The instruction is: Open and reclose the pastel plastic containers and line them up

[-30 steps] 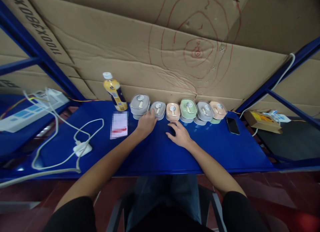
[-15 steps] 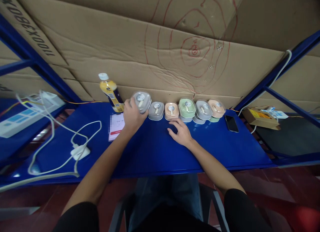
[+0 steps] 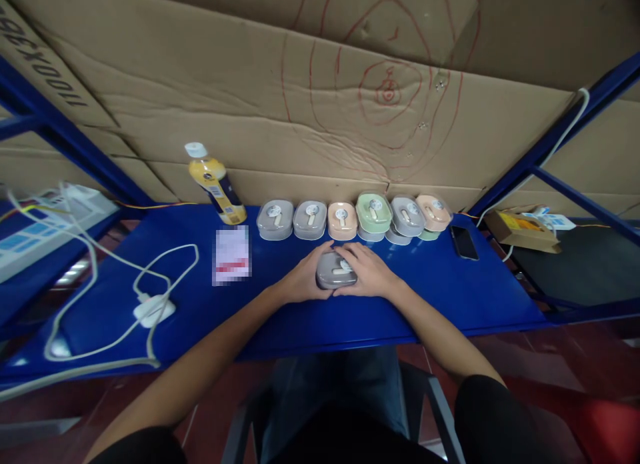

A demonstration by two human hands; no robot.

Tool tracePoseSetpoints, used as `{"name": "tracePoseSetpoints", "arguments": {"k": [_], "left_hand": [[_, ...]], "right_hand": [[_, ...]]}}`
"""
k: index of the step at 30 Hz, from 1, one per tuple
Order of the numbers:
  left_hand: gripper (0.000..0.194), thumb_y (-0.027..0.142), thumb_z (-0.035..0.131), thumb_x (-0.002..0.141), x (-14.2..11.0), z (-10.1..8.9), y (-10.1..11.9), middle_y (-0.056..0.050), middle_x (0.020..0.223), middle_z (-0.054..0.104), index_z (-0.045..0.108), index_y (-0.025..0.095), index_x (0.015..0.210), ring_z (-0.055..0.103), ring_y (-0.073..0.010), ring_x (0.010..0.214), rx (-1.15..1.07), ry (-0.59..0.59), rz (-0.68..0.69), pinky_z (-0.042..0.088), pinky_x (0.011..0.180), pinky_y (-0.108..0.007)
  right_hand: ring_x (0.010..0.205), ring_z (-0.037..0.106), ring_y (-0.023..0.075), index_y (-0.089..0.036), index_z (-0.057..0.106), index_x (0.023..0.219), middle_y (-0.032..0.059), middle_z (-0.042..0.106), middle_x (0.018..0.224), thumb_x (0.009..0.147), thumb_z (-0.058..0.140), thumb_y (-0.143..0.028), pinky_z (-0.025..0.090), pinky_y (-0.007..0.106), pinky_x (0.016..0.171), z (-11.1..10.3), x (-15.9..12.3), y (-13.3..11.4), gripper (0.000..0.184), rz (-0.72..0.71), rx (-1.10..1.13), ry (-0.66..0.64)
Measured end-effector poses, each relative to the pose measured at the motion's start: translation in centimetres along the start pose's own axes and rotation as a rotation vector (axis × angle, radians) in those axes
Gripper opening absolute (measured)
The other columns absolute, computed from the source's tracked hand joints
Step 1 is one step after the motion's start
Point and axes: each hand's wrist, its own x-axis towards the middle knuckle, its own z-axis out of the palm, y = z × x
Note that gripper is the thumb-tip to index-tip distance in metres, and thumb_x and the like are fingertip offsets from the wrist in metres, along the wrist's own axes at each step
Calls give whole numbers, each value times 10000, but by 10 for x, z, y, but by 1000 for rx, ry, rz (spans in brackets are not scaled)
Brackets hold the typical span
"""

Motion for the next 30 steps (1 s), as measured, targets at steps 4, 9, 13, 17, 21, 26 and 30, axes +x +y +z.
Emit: {"name": "tracePoseSetpoints", "arguments": {"k": [4,9,13,17,21,26,30], "left_hand": [[1222,415,931,682,-3,5,-5,-208,1557,523,220,207,1654,550,-411,1425,-40,8,-47,443,1196,-601],[951,369,881,764,-5,7,-6,-170,1552,511,422,234,1586,533,-375,1438,57,25,19,447,1213,-561],[524,339,791,888,-8,7,-6,-146,1580,475,675,256,1391,462,-357,1496,178,-10,121,426,1234,-542],[412,360,721,960,-8,2,-1,-159,1568,483,716,244,1355,458,-359,1494,214,1,153,436,1224,-553],[396,415,672,991,-9,-11,-5,-172,1529,496,729,220,1331,485,-375,1468,219,95,101,461,1209,-550],[436,472,675,982,-13,-30,-20,-157,1470,512,702,232,1344,515,-364,1441,255,169,-10,457,1212,-557],[601,493,708,949,-13,-28,-17,-136,1500,510,564,256,1482,539,-342,1425,213,134,-21,432,1236,-538]], "right_hand": [[1230,613,416,-165,456,1544,227,592,1351,791,725,-812,558,599,1029,8,-6,0,1028,52,42,22],[1275,615,363,-220,425,1554,189,594,1378,927,666,-681,549,562,1070,3,-18,18,815,157,242,167],[1263,639,354,-235,461,1524,174,624,1380,970,630,-621,531,574,1087,-5,-25,40,695,236,304,338],[1260,647,357,-230,477,1510,177,634,1377,960,636,-634,529,576,1092,-10,-27,47,700,269,296,415],[1282,632,359,-228,476,1514,182,625,1391,954,646,-638,526,580,1100,-10,-26,45,715,258,278,426],[1290,626,346,-243,473,1519,175,610,1418,974,627,-608,524,585,1105,-9,-27,45,674,290,280,373],[1278,634,352,-237,511,1499,174,627,1401,944,674,-596,522,592,1105,-8,-26,44,681,313,279,359]]}}
